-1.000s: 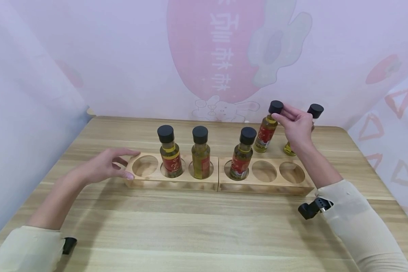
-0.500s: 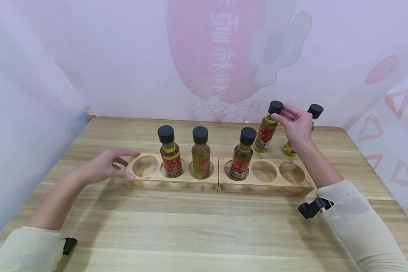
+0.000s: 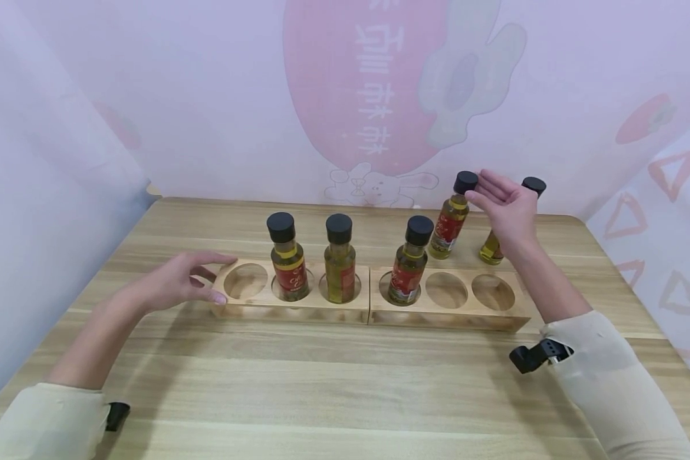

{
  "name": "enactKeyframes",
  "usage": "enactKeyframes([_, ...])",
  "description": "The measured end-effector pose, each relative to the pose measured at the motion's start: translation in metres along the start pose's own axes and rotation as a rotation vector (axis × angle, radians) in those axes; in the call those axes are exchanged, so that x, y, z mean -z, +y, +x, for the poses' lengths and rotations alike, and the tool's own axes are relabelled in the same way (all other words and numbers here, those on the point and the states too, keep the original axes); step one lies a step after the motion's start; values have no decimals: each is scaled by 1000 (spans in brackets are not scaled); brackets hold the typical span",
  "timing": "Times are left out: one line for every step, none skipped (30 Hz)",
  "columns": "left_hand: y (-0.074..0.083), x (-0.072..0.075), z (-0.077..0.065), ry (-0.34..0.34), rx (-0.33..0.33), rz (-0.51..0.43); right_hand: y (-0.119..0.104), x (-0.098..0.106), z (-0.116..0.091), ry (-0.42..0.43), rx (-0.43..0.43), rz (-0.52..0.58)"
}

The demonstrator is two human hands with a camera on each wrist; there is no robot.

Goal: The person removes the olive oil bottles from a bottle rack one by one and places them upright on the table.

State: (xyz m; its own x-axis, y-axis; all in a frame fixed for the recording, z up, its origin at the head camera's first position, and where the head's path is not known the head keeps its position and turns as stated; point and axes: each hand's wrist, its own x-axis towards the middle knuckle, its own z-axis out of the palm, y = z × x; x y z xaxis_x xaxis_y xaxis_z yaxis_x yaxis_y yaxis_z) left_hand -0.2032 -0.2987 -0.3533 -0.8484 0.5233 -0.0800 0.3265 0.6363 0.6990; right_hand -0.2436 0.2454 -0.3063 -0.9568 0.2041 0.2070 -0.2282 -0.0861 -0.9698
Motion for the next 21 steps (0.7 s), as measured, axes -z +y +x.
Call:
enactKeyframes([0,0,0,0,-1,-1,-2,1,0,-1,8,14])
enactKeyframes([0,0,0,1,-2,-2,-4,2,-1,-4,18,30])
enactKeyframes([0,1,0,1,-4,-3,-5,3,-2,-9,29,45])
enactKeyframes([0,1,1,2,-6,-3,-7,3,-3,-16,40,60])
enactKeyframes([0,1,1,3,-8,-4,-9,4,-3,-24,50,75])
enactKeyframes([0,1,1,3,-10,-4,-11,4,-4,-34,59,82])
enactKeyframes([0,1,1,3,-9,-5,-13,4,-5,-44,66,91])
enactKeyframes([-1,1,2,3,-8,-8,-15,5,-6,-54,73,96])
enactKeyframes([-1,2,2,3,-6,-12,-17,5,-7,-61,79,96])
enactKeyframes([-1,2,2,2,-4,-15,-18,5,-9,-68,85,93])
enactKeyframes([-1,2,2,2,-2,-18,-20,5,-10,-73,90,90])
enactKeyframes([-1,2,2,2,-1,-20,-21,5,-11,-80,97,88])
enactKeyframes([-1,2,2,2,0,-22,-23,4,-12,-86,105,88])
enactKeyframes([-2,2,2,3,-2,-21,-24,4,-13,-91,117,81])
enactKeyframes([-2,2,2,3,-3,-20,-26,4,-14,-99,129,76])
enactKeyframes([-2,2,2,3,-5,-18,-28,3,-15,-108,143,77])
enactKeyframes([-2,2,3,3,-7,-17,-29,3,-16,-117,157,80])
enactKeyframes([-2,2,3,3,-9,-15,-31,2,-17,-130,171,85])
enactKeyframes([-2,2,3,2,-9,-15,-32,2,-19,-141,186,86])
enactKeyframes([-2,2,3,1,-9,-14,-33,2,-21,-152,201,86])
enactKeyframes([-2,2,3,1,-6,-13,-35,2,-23,-165,213,88])
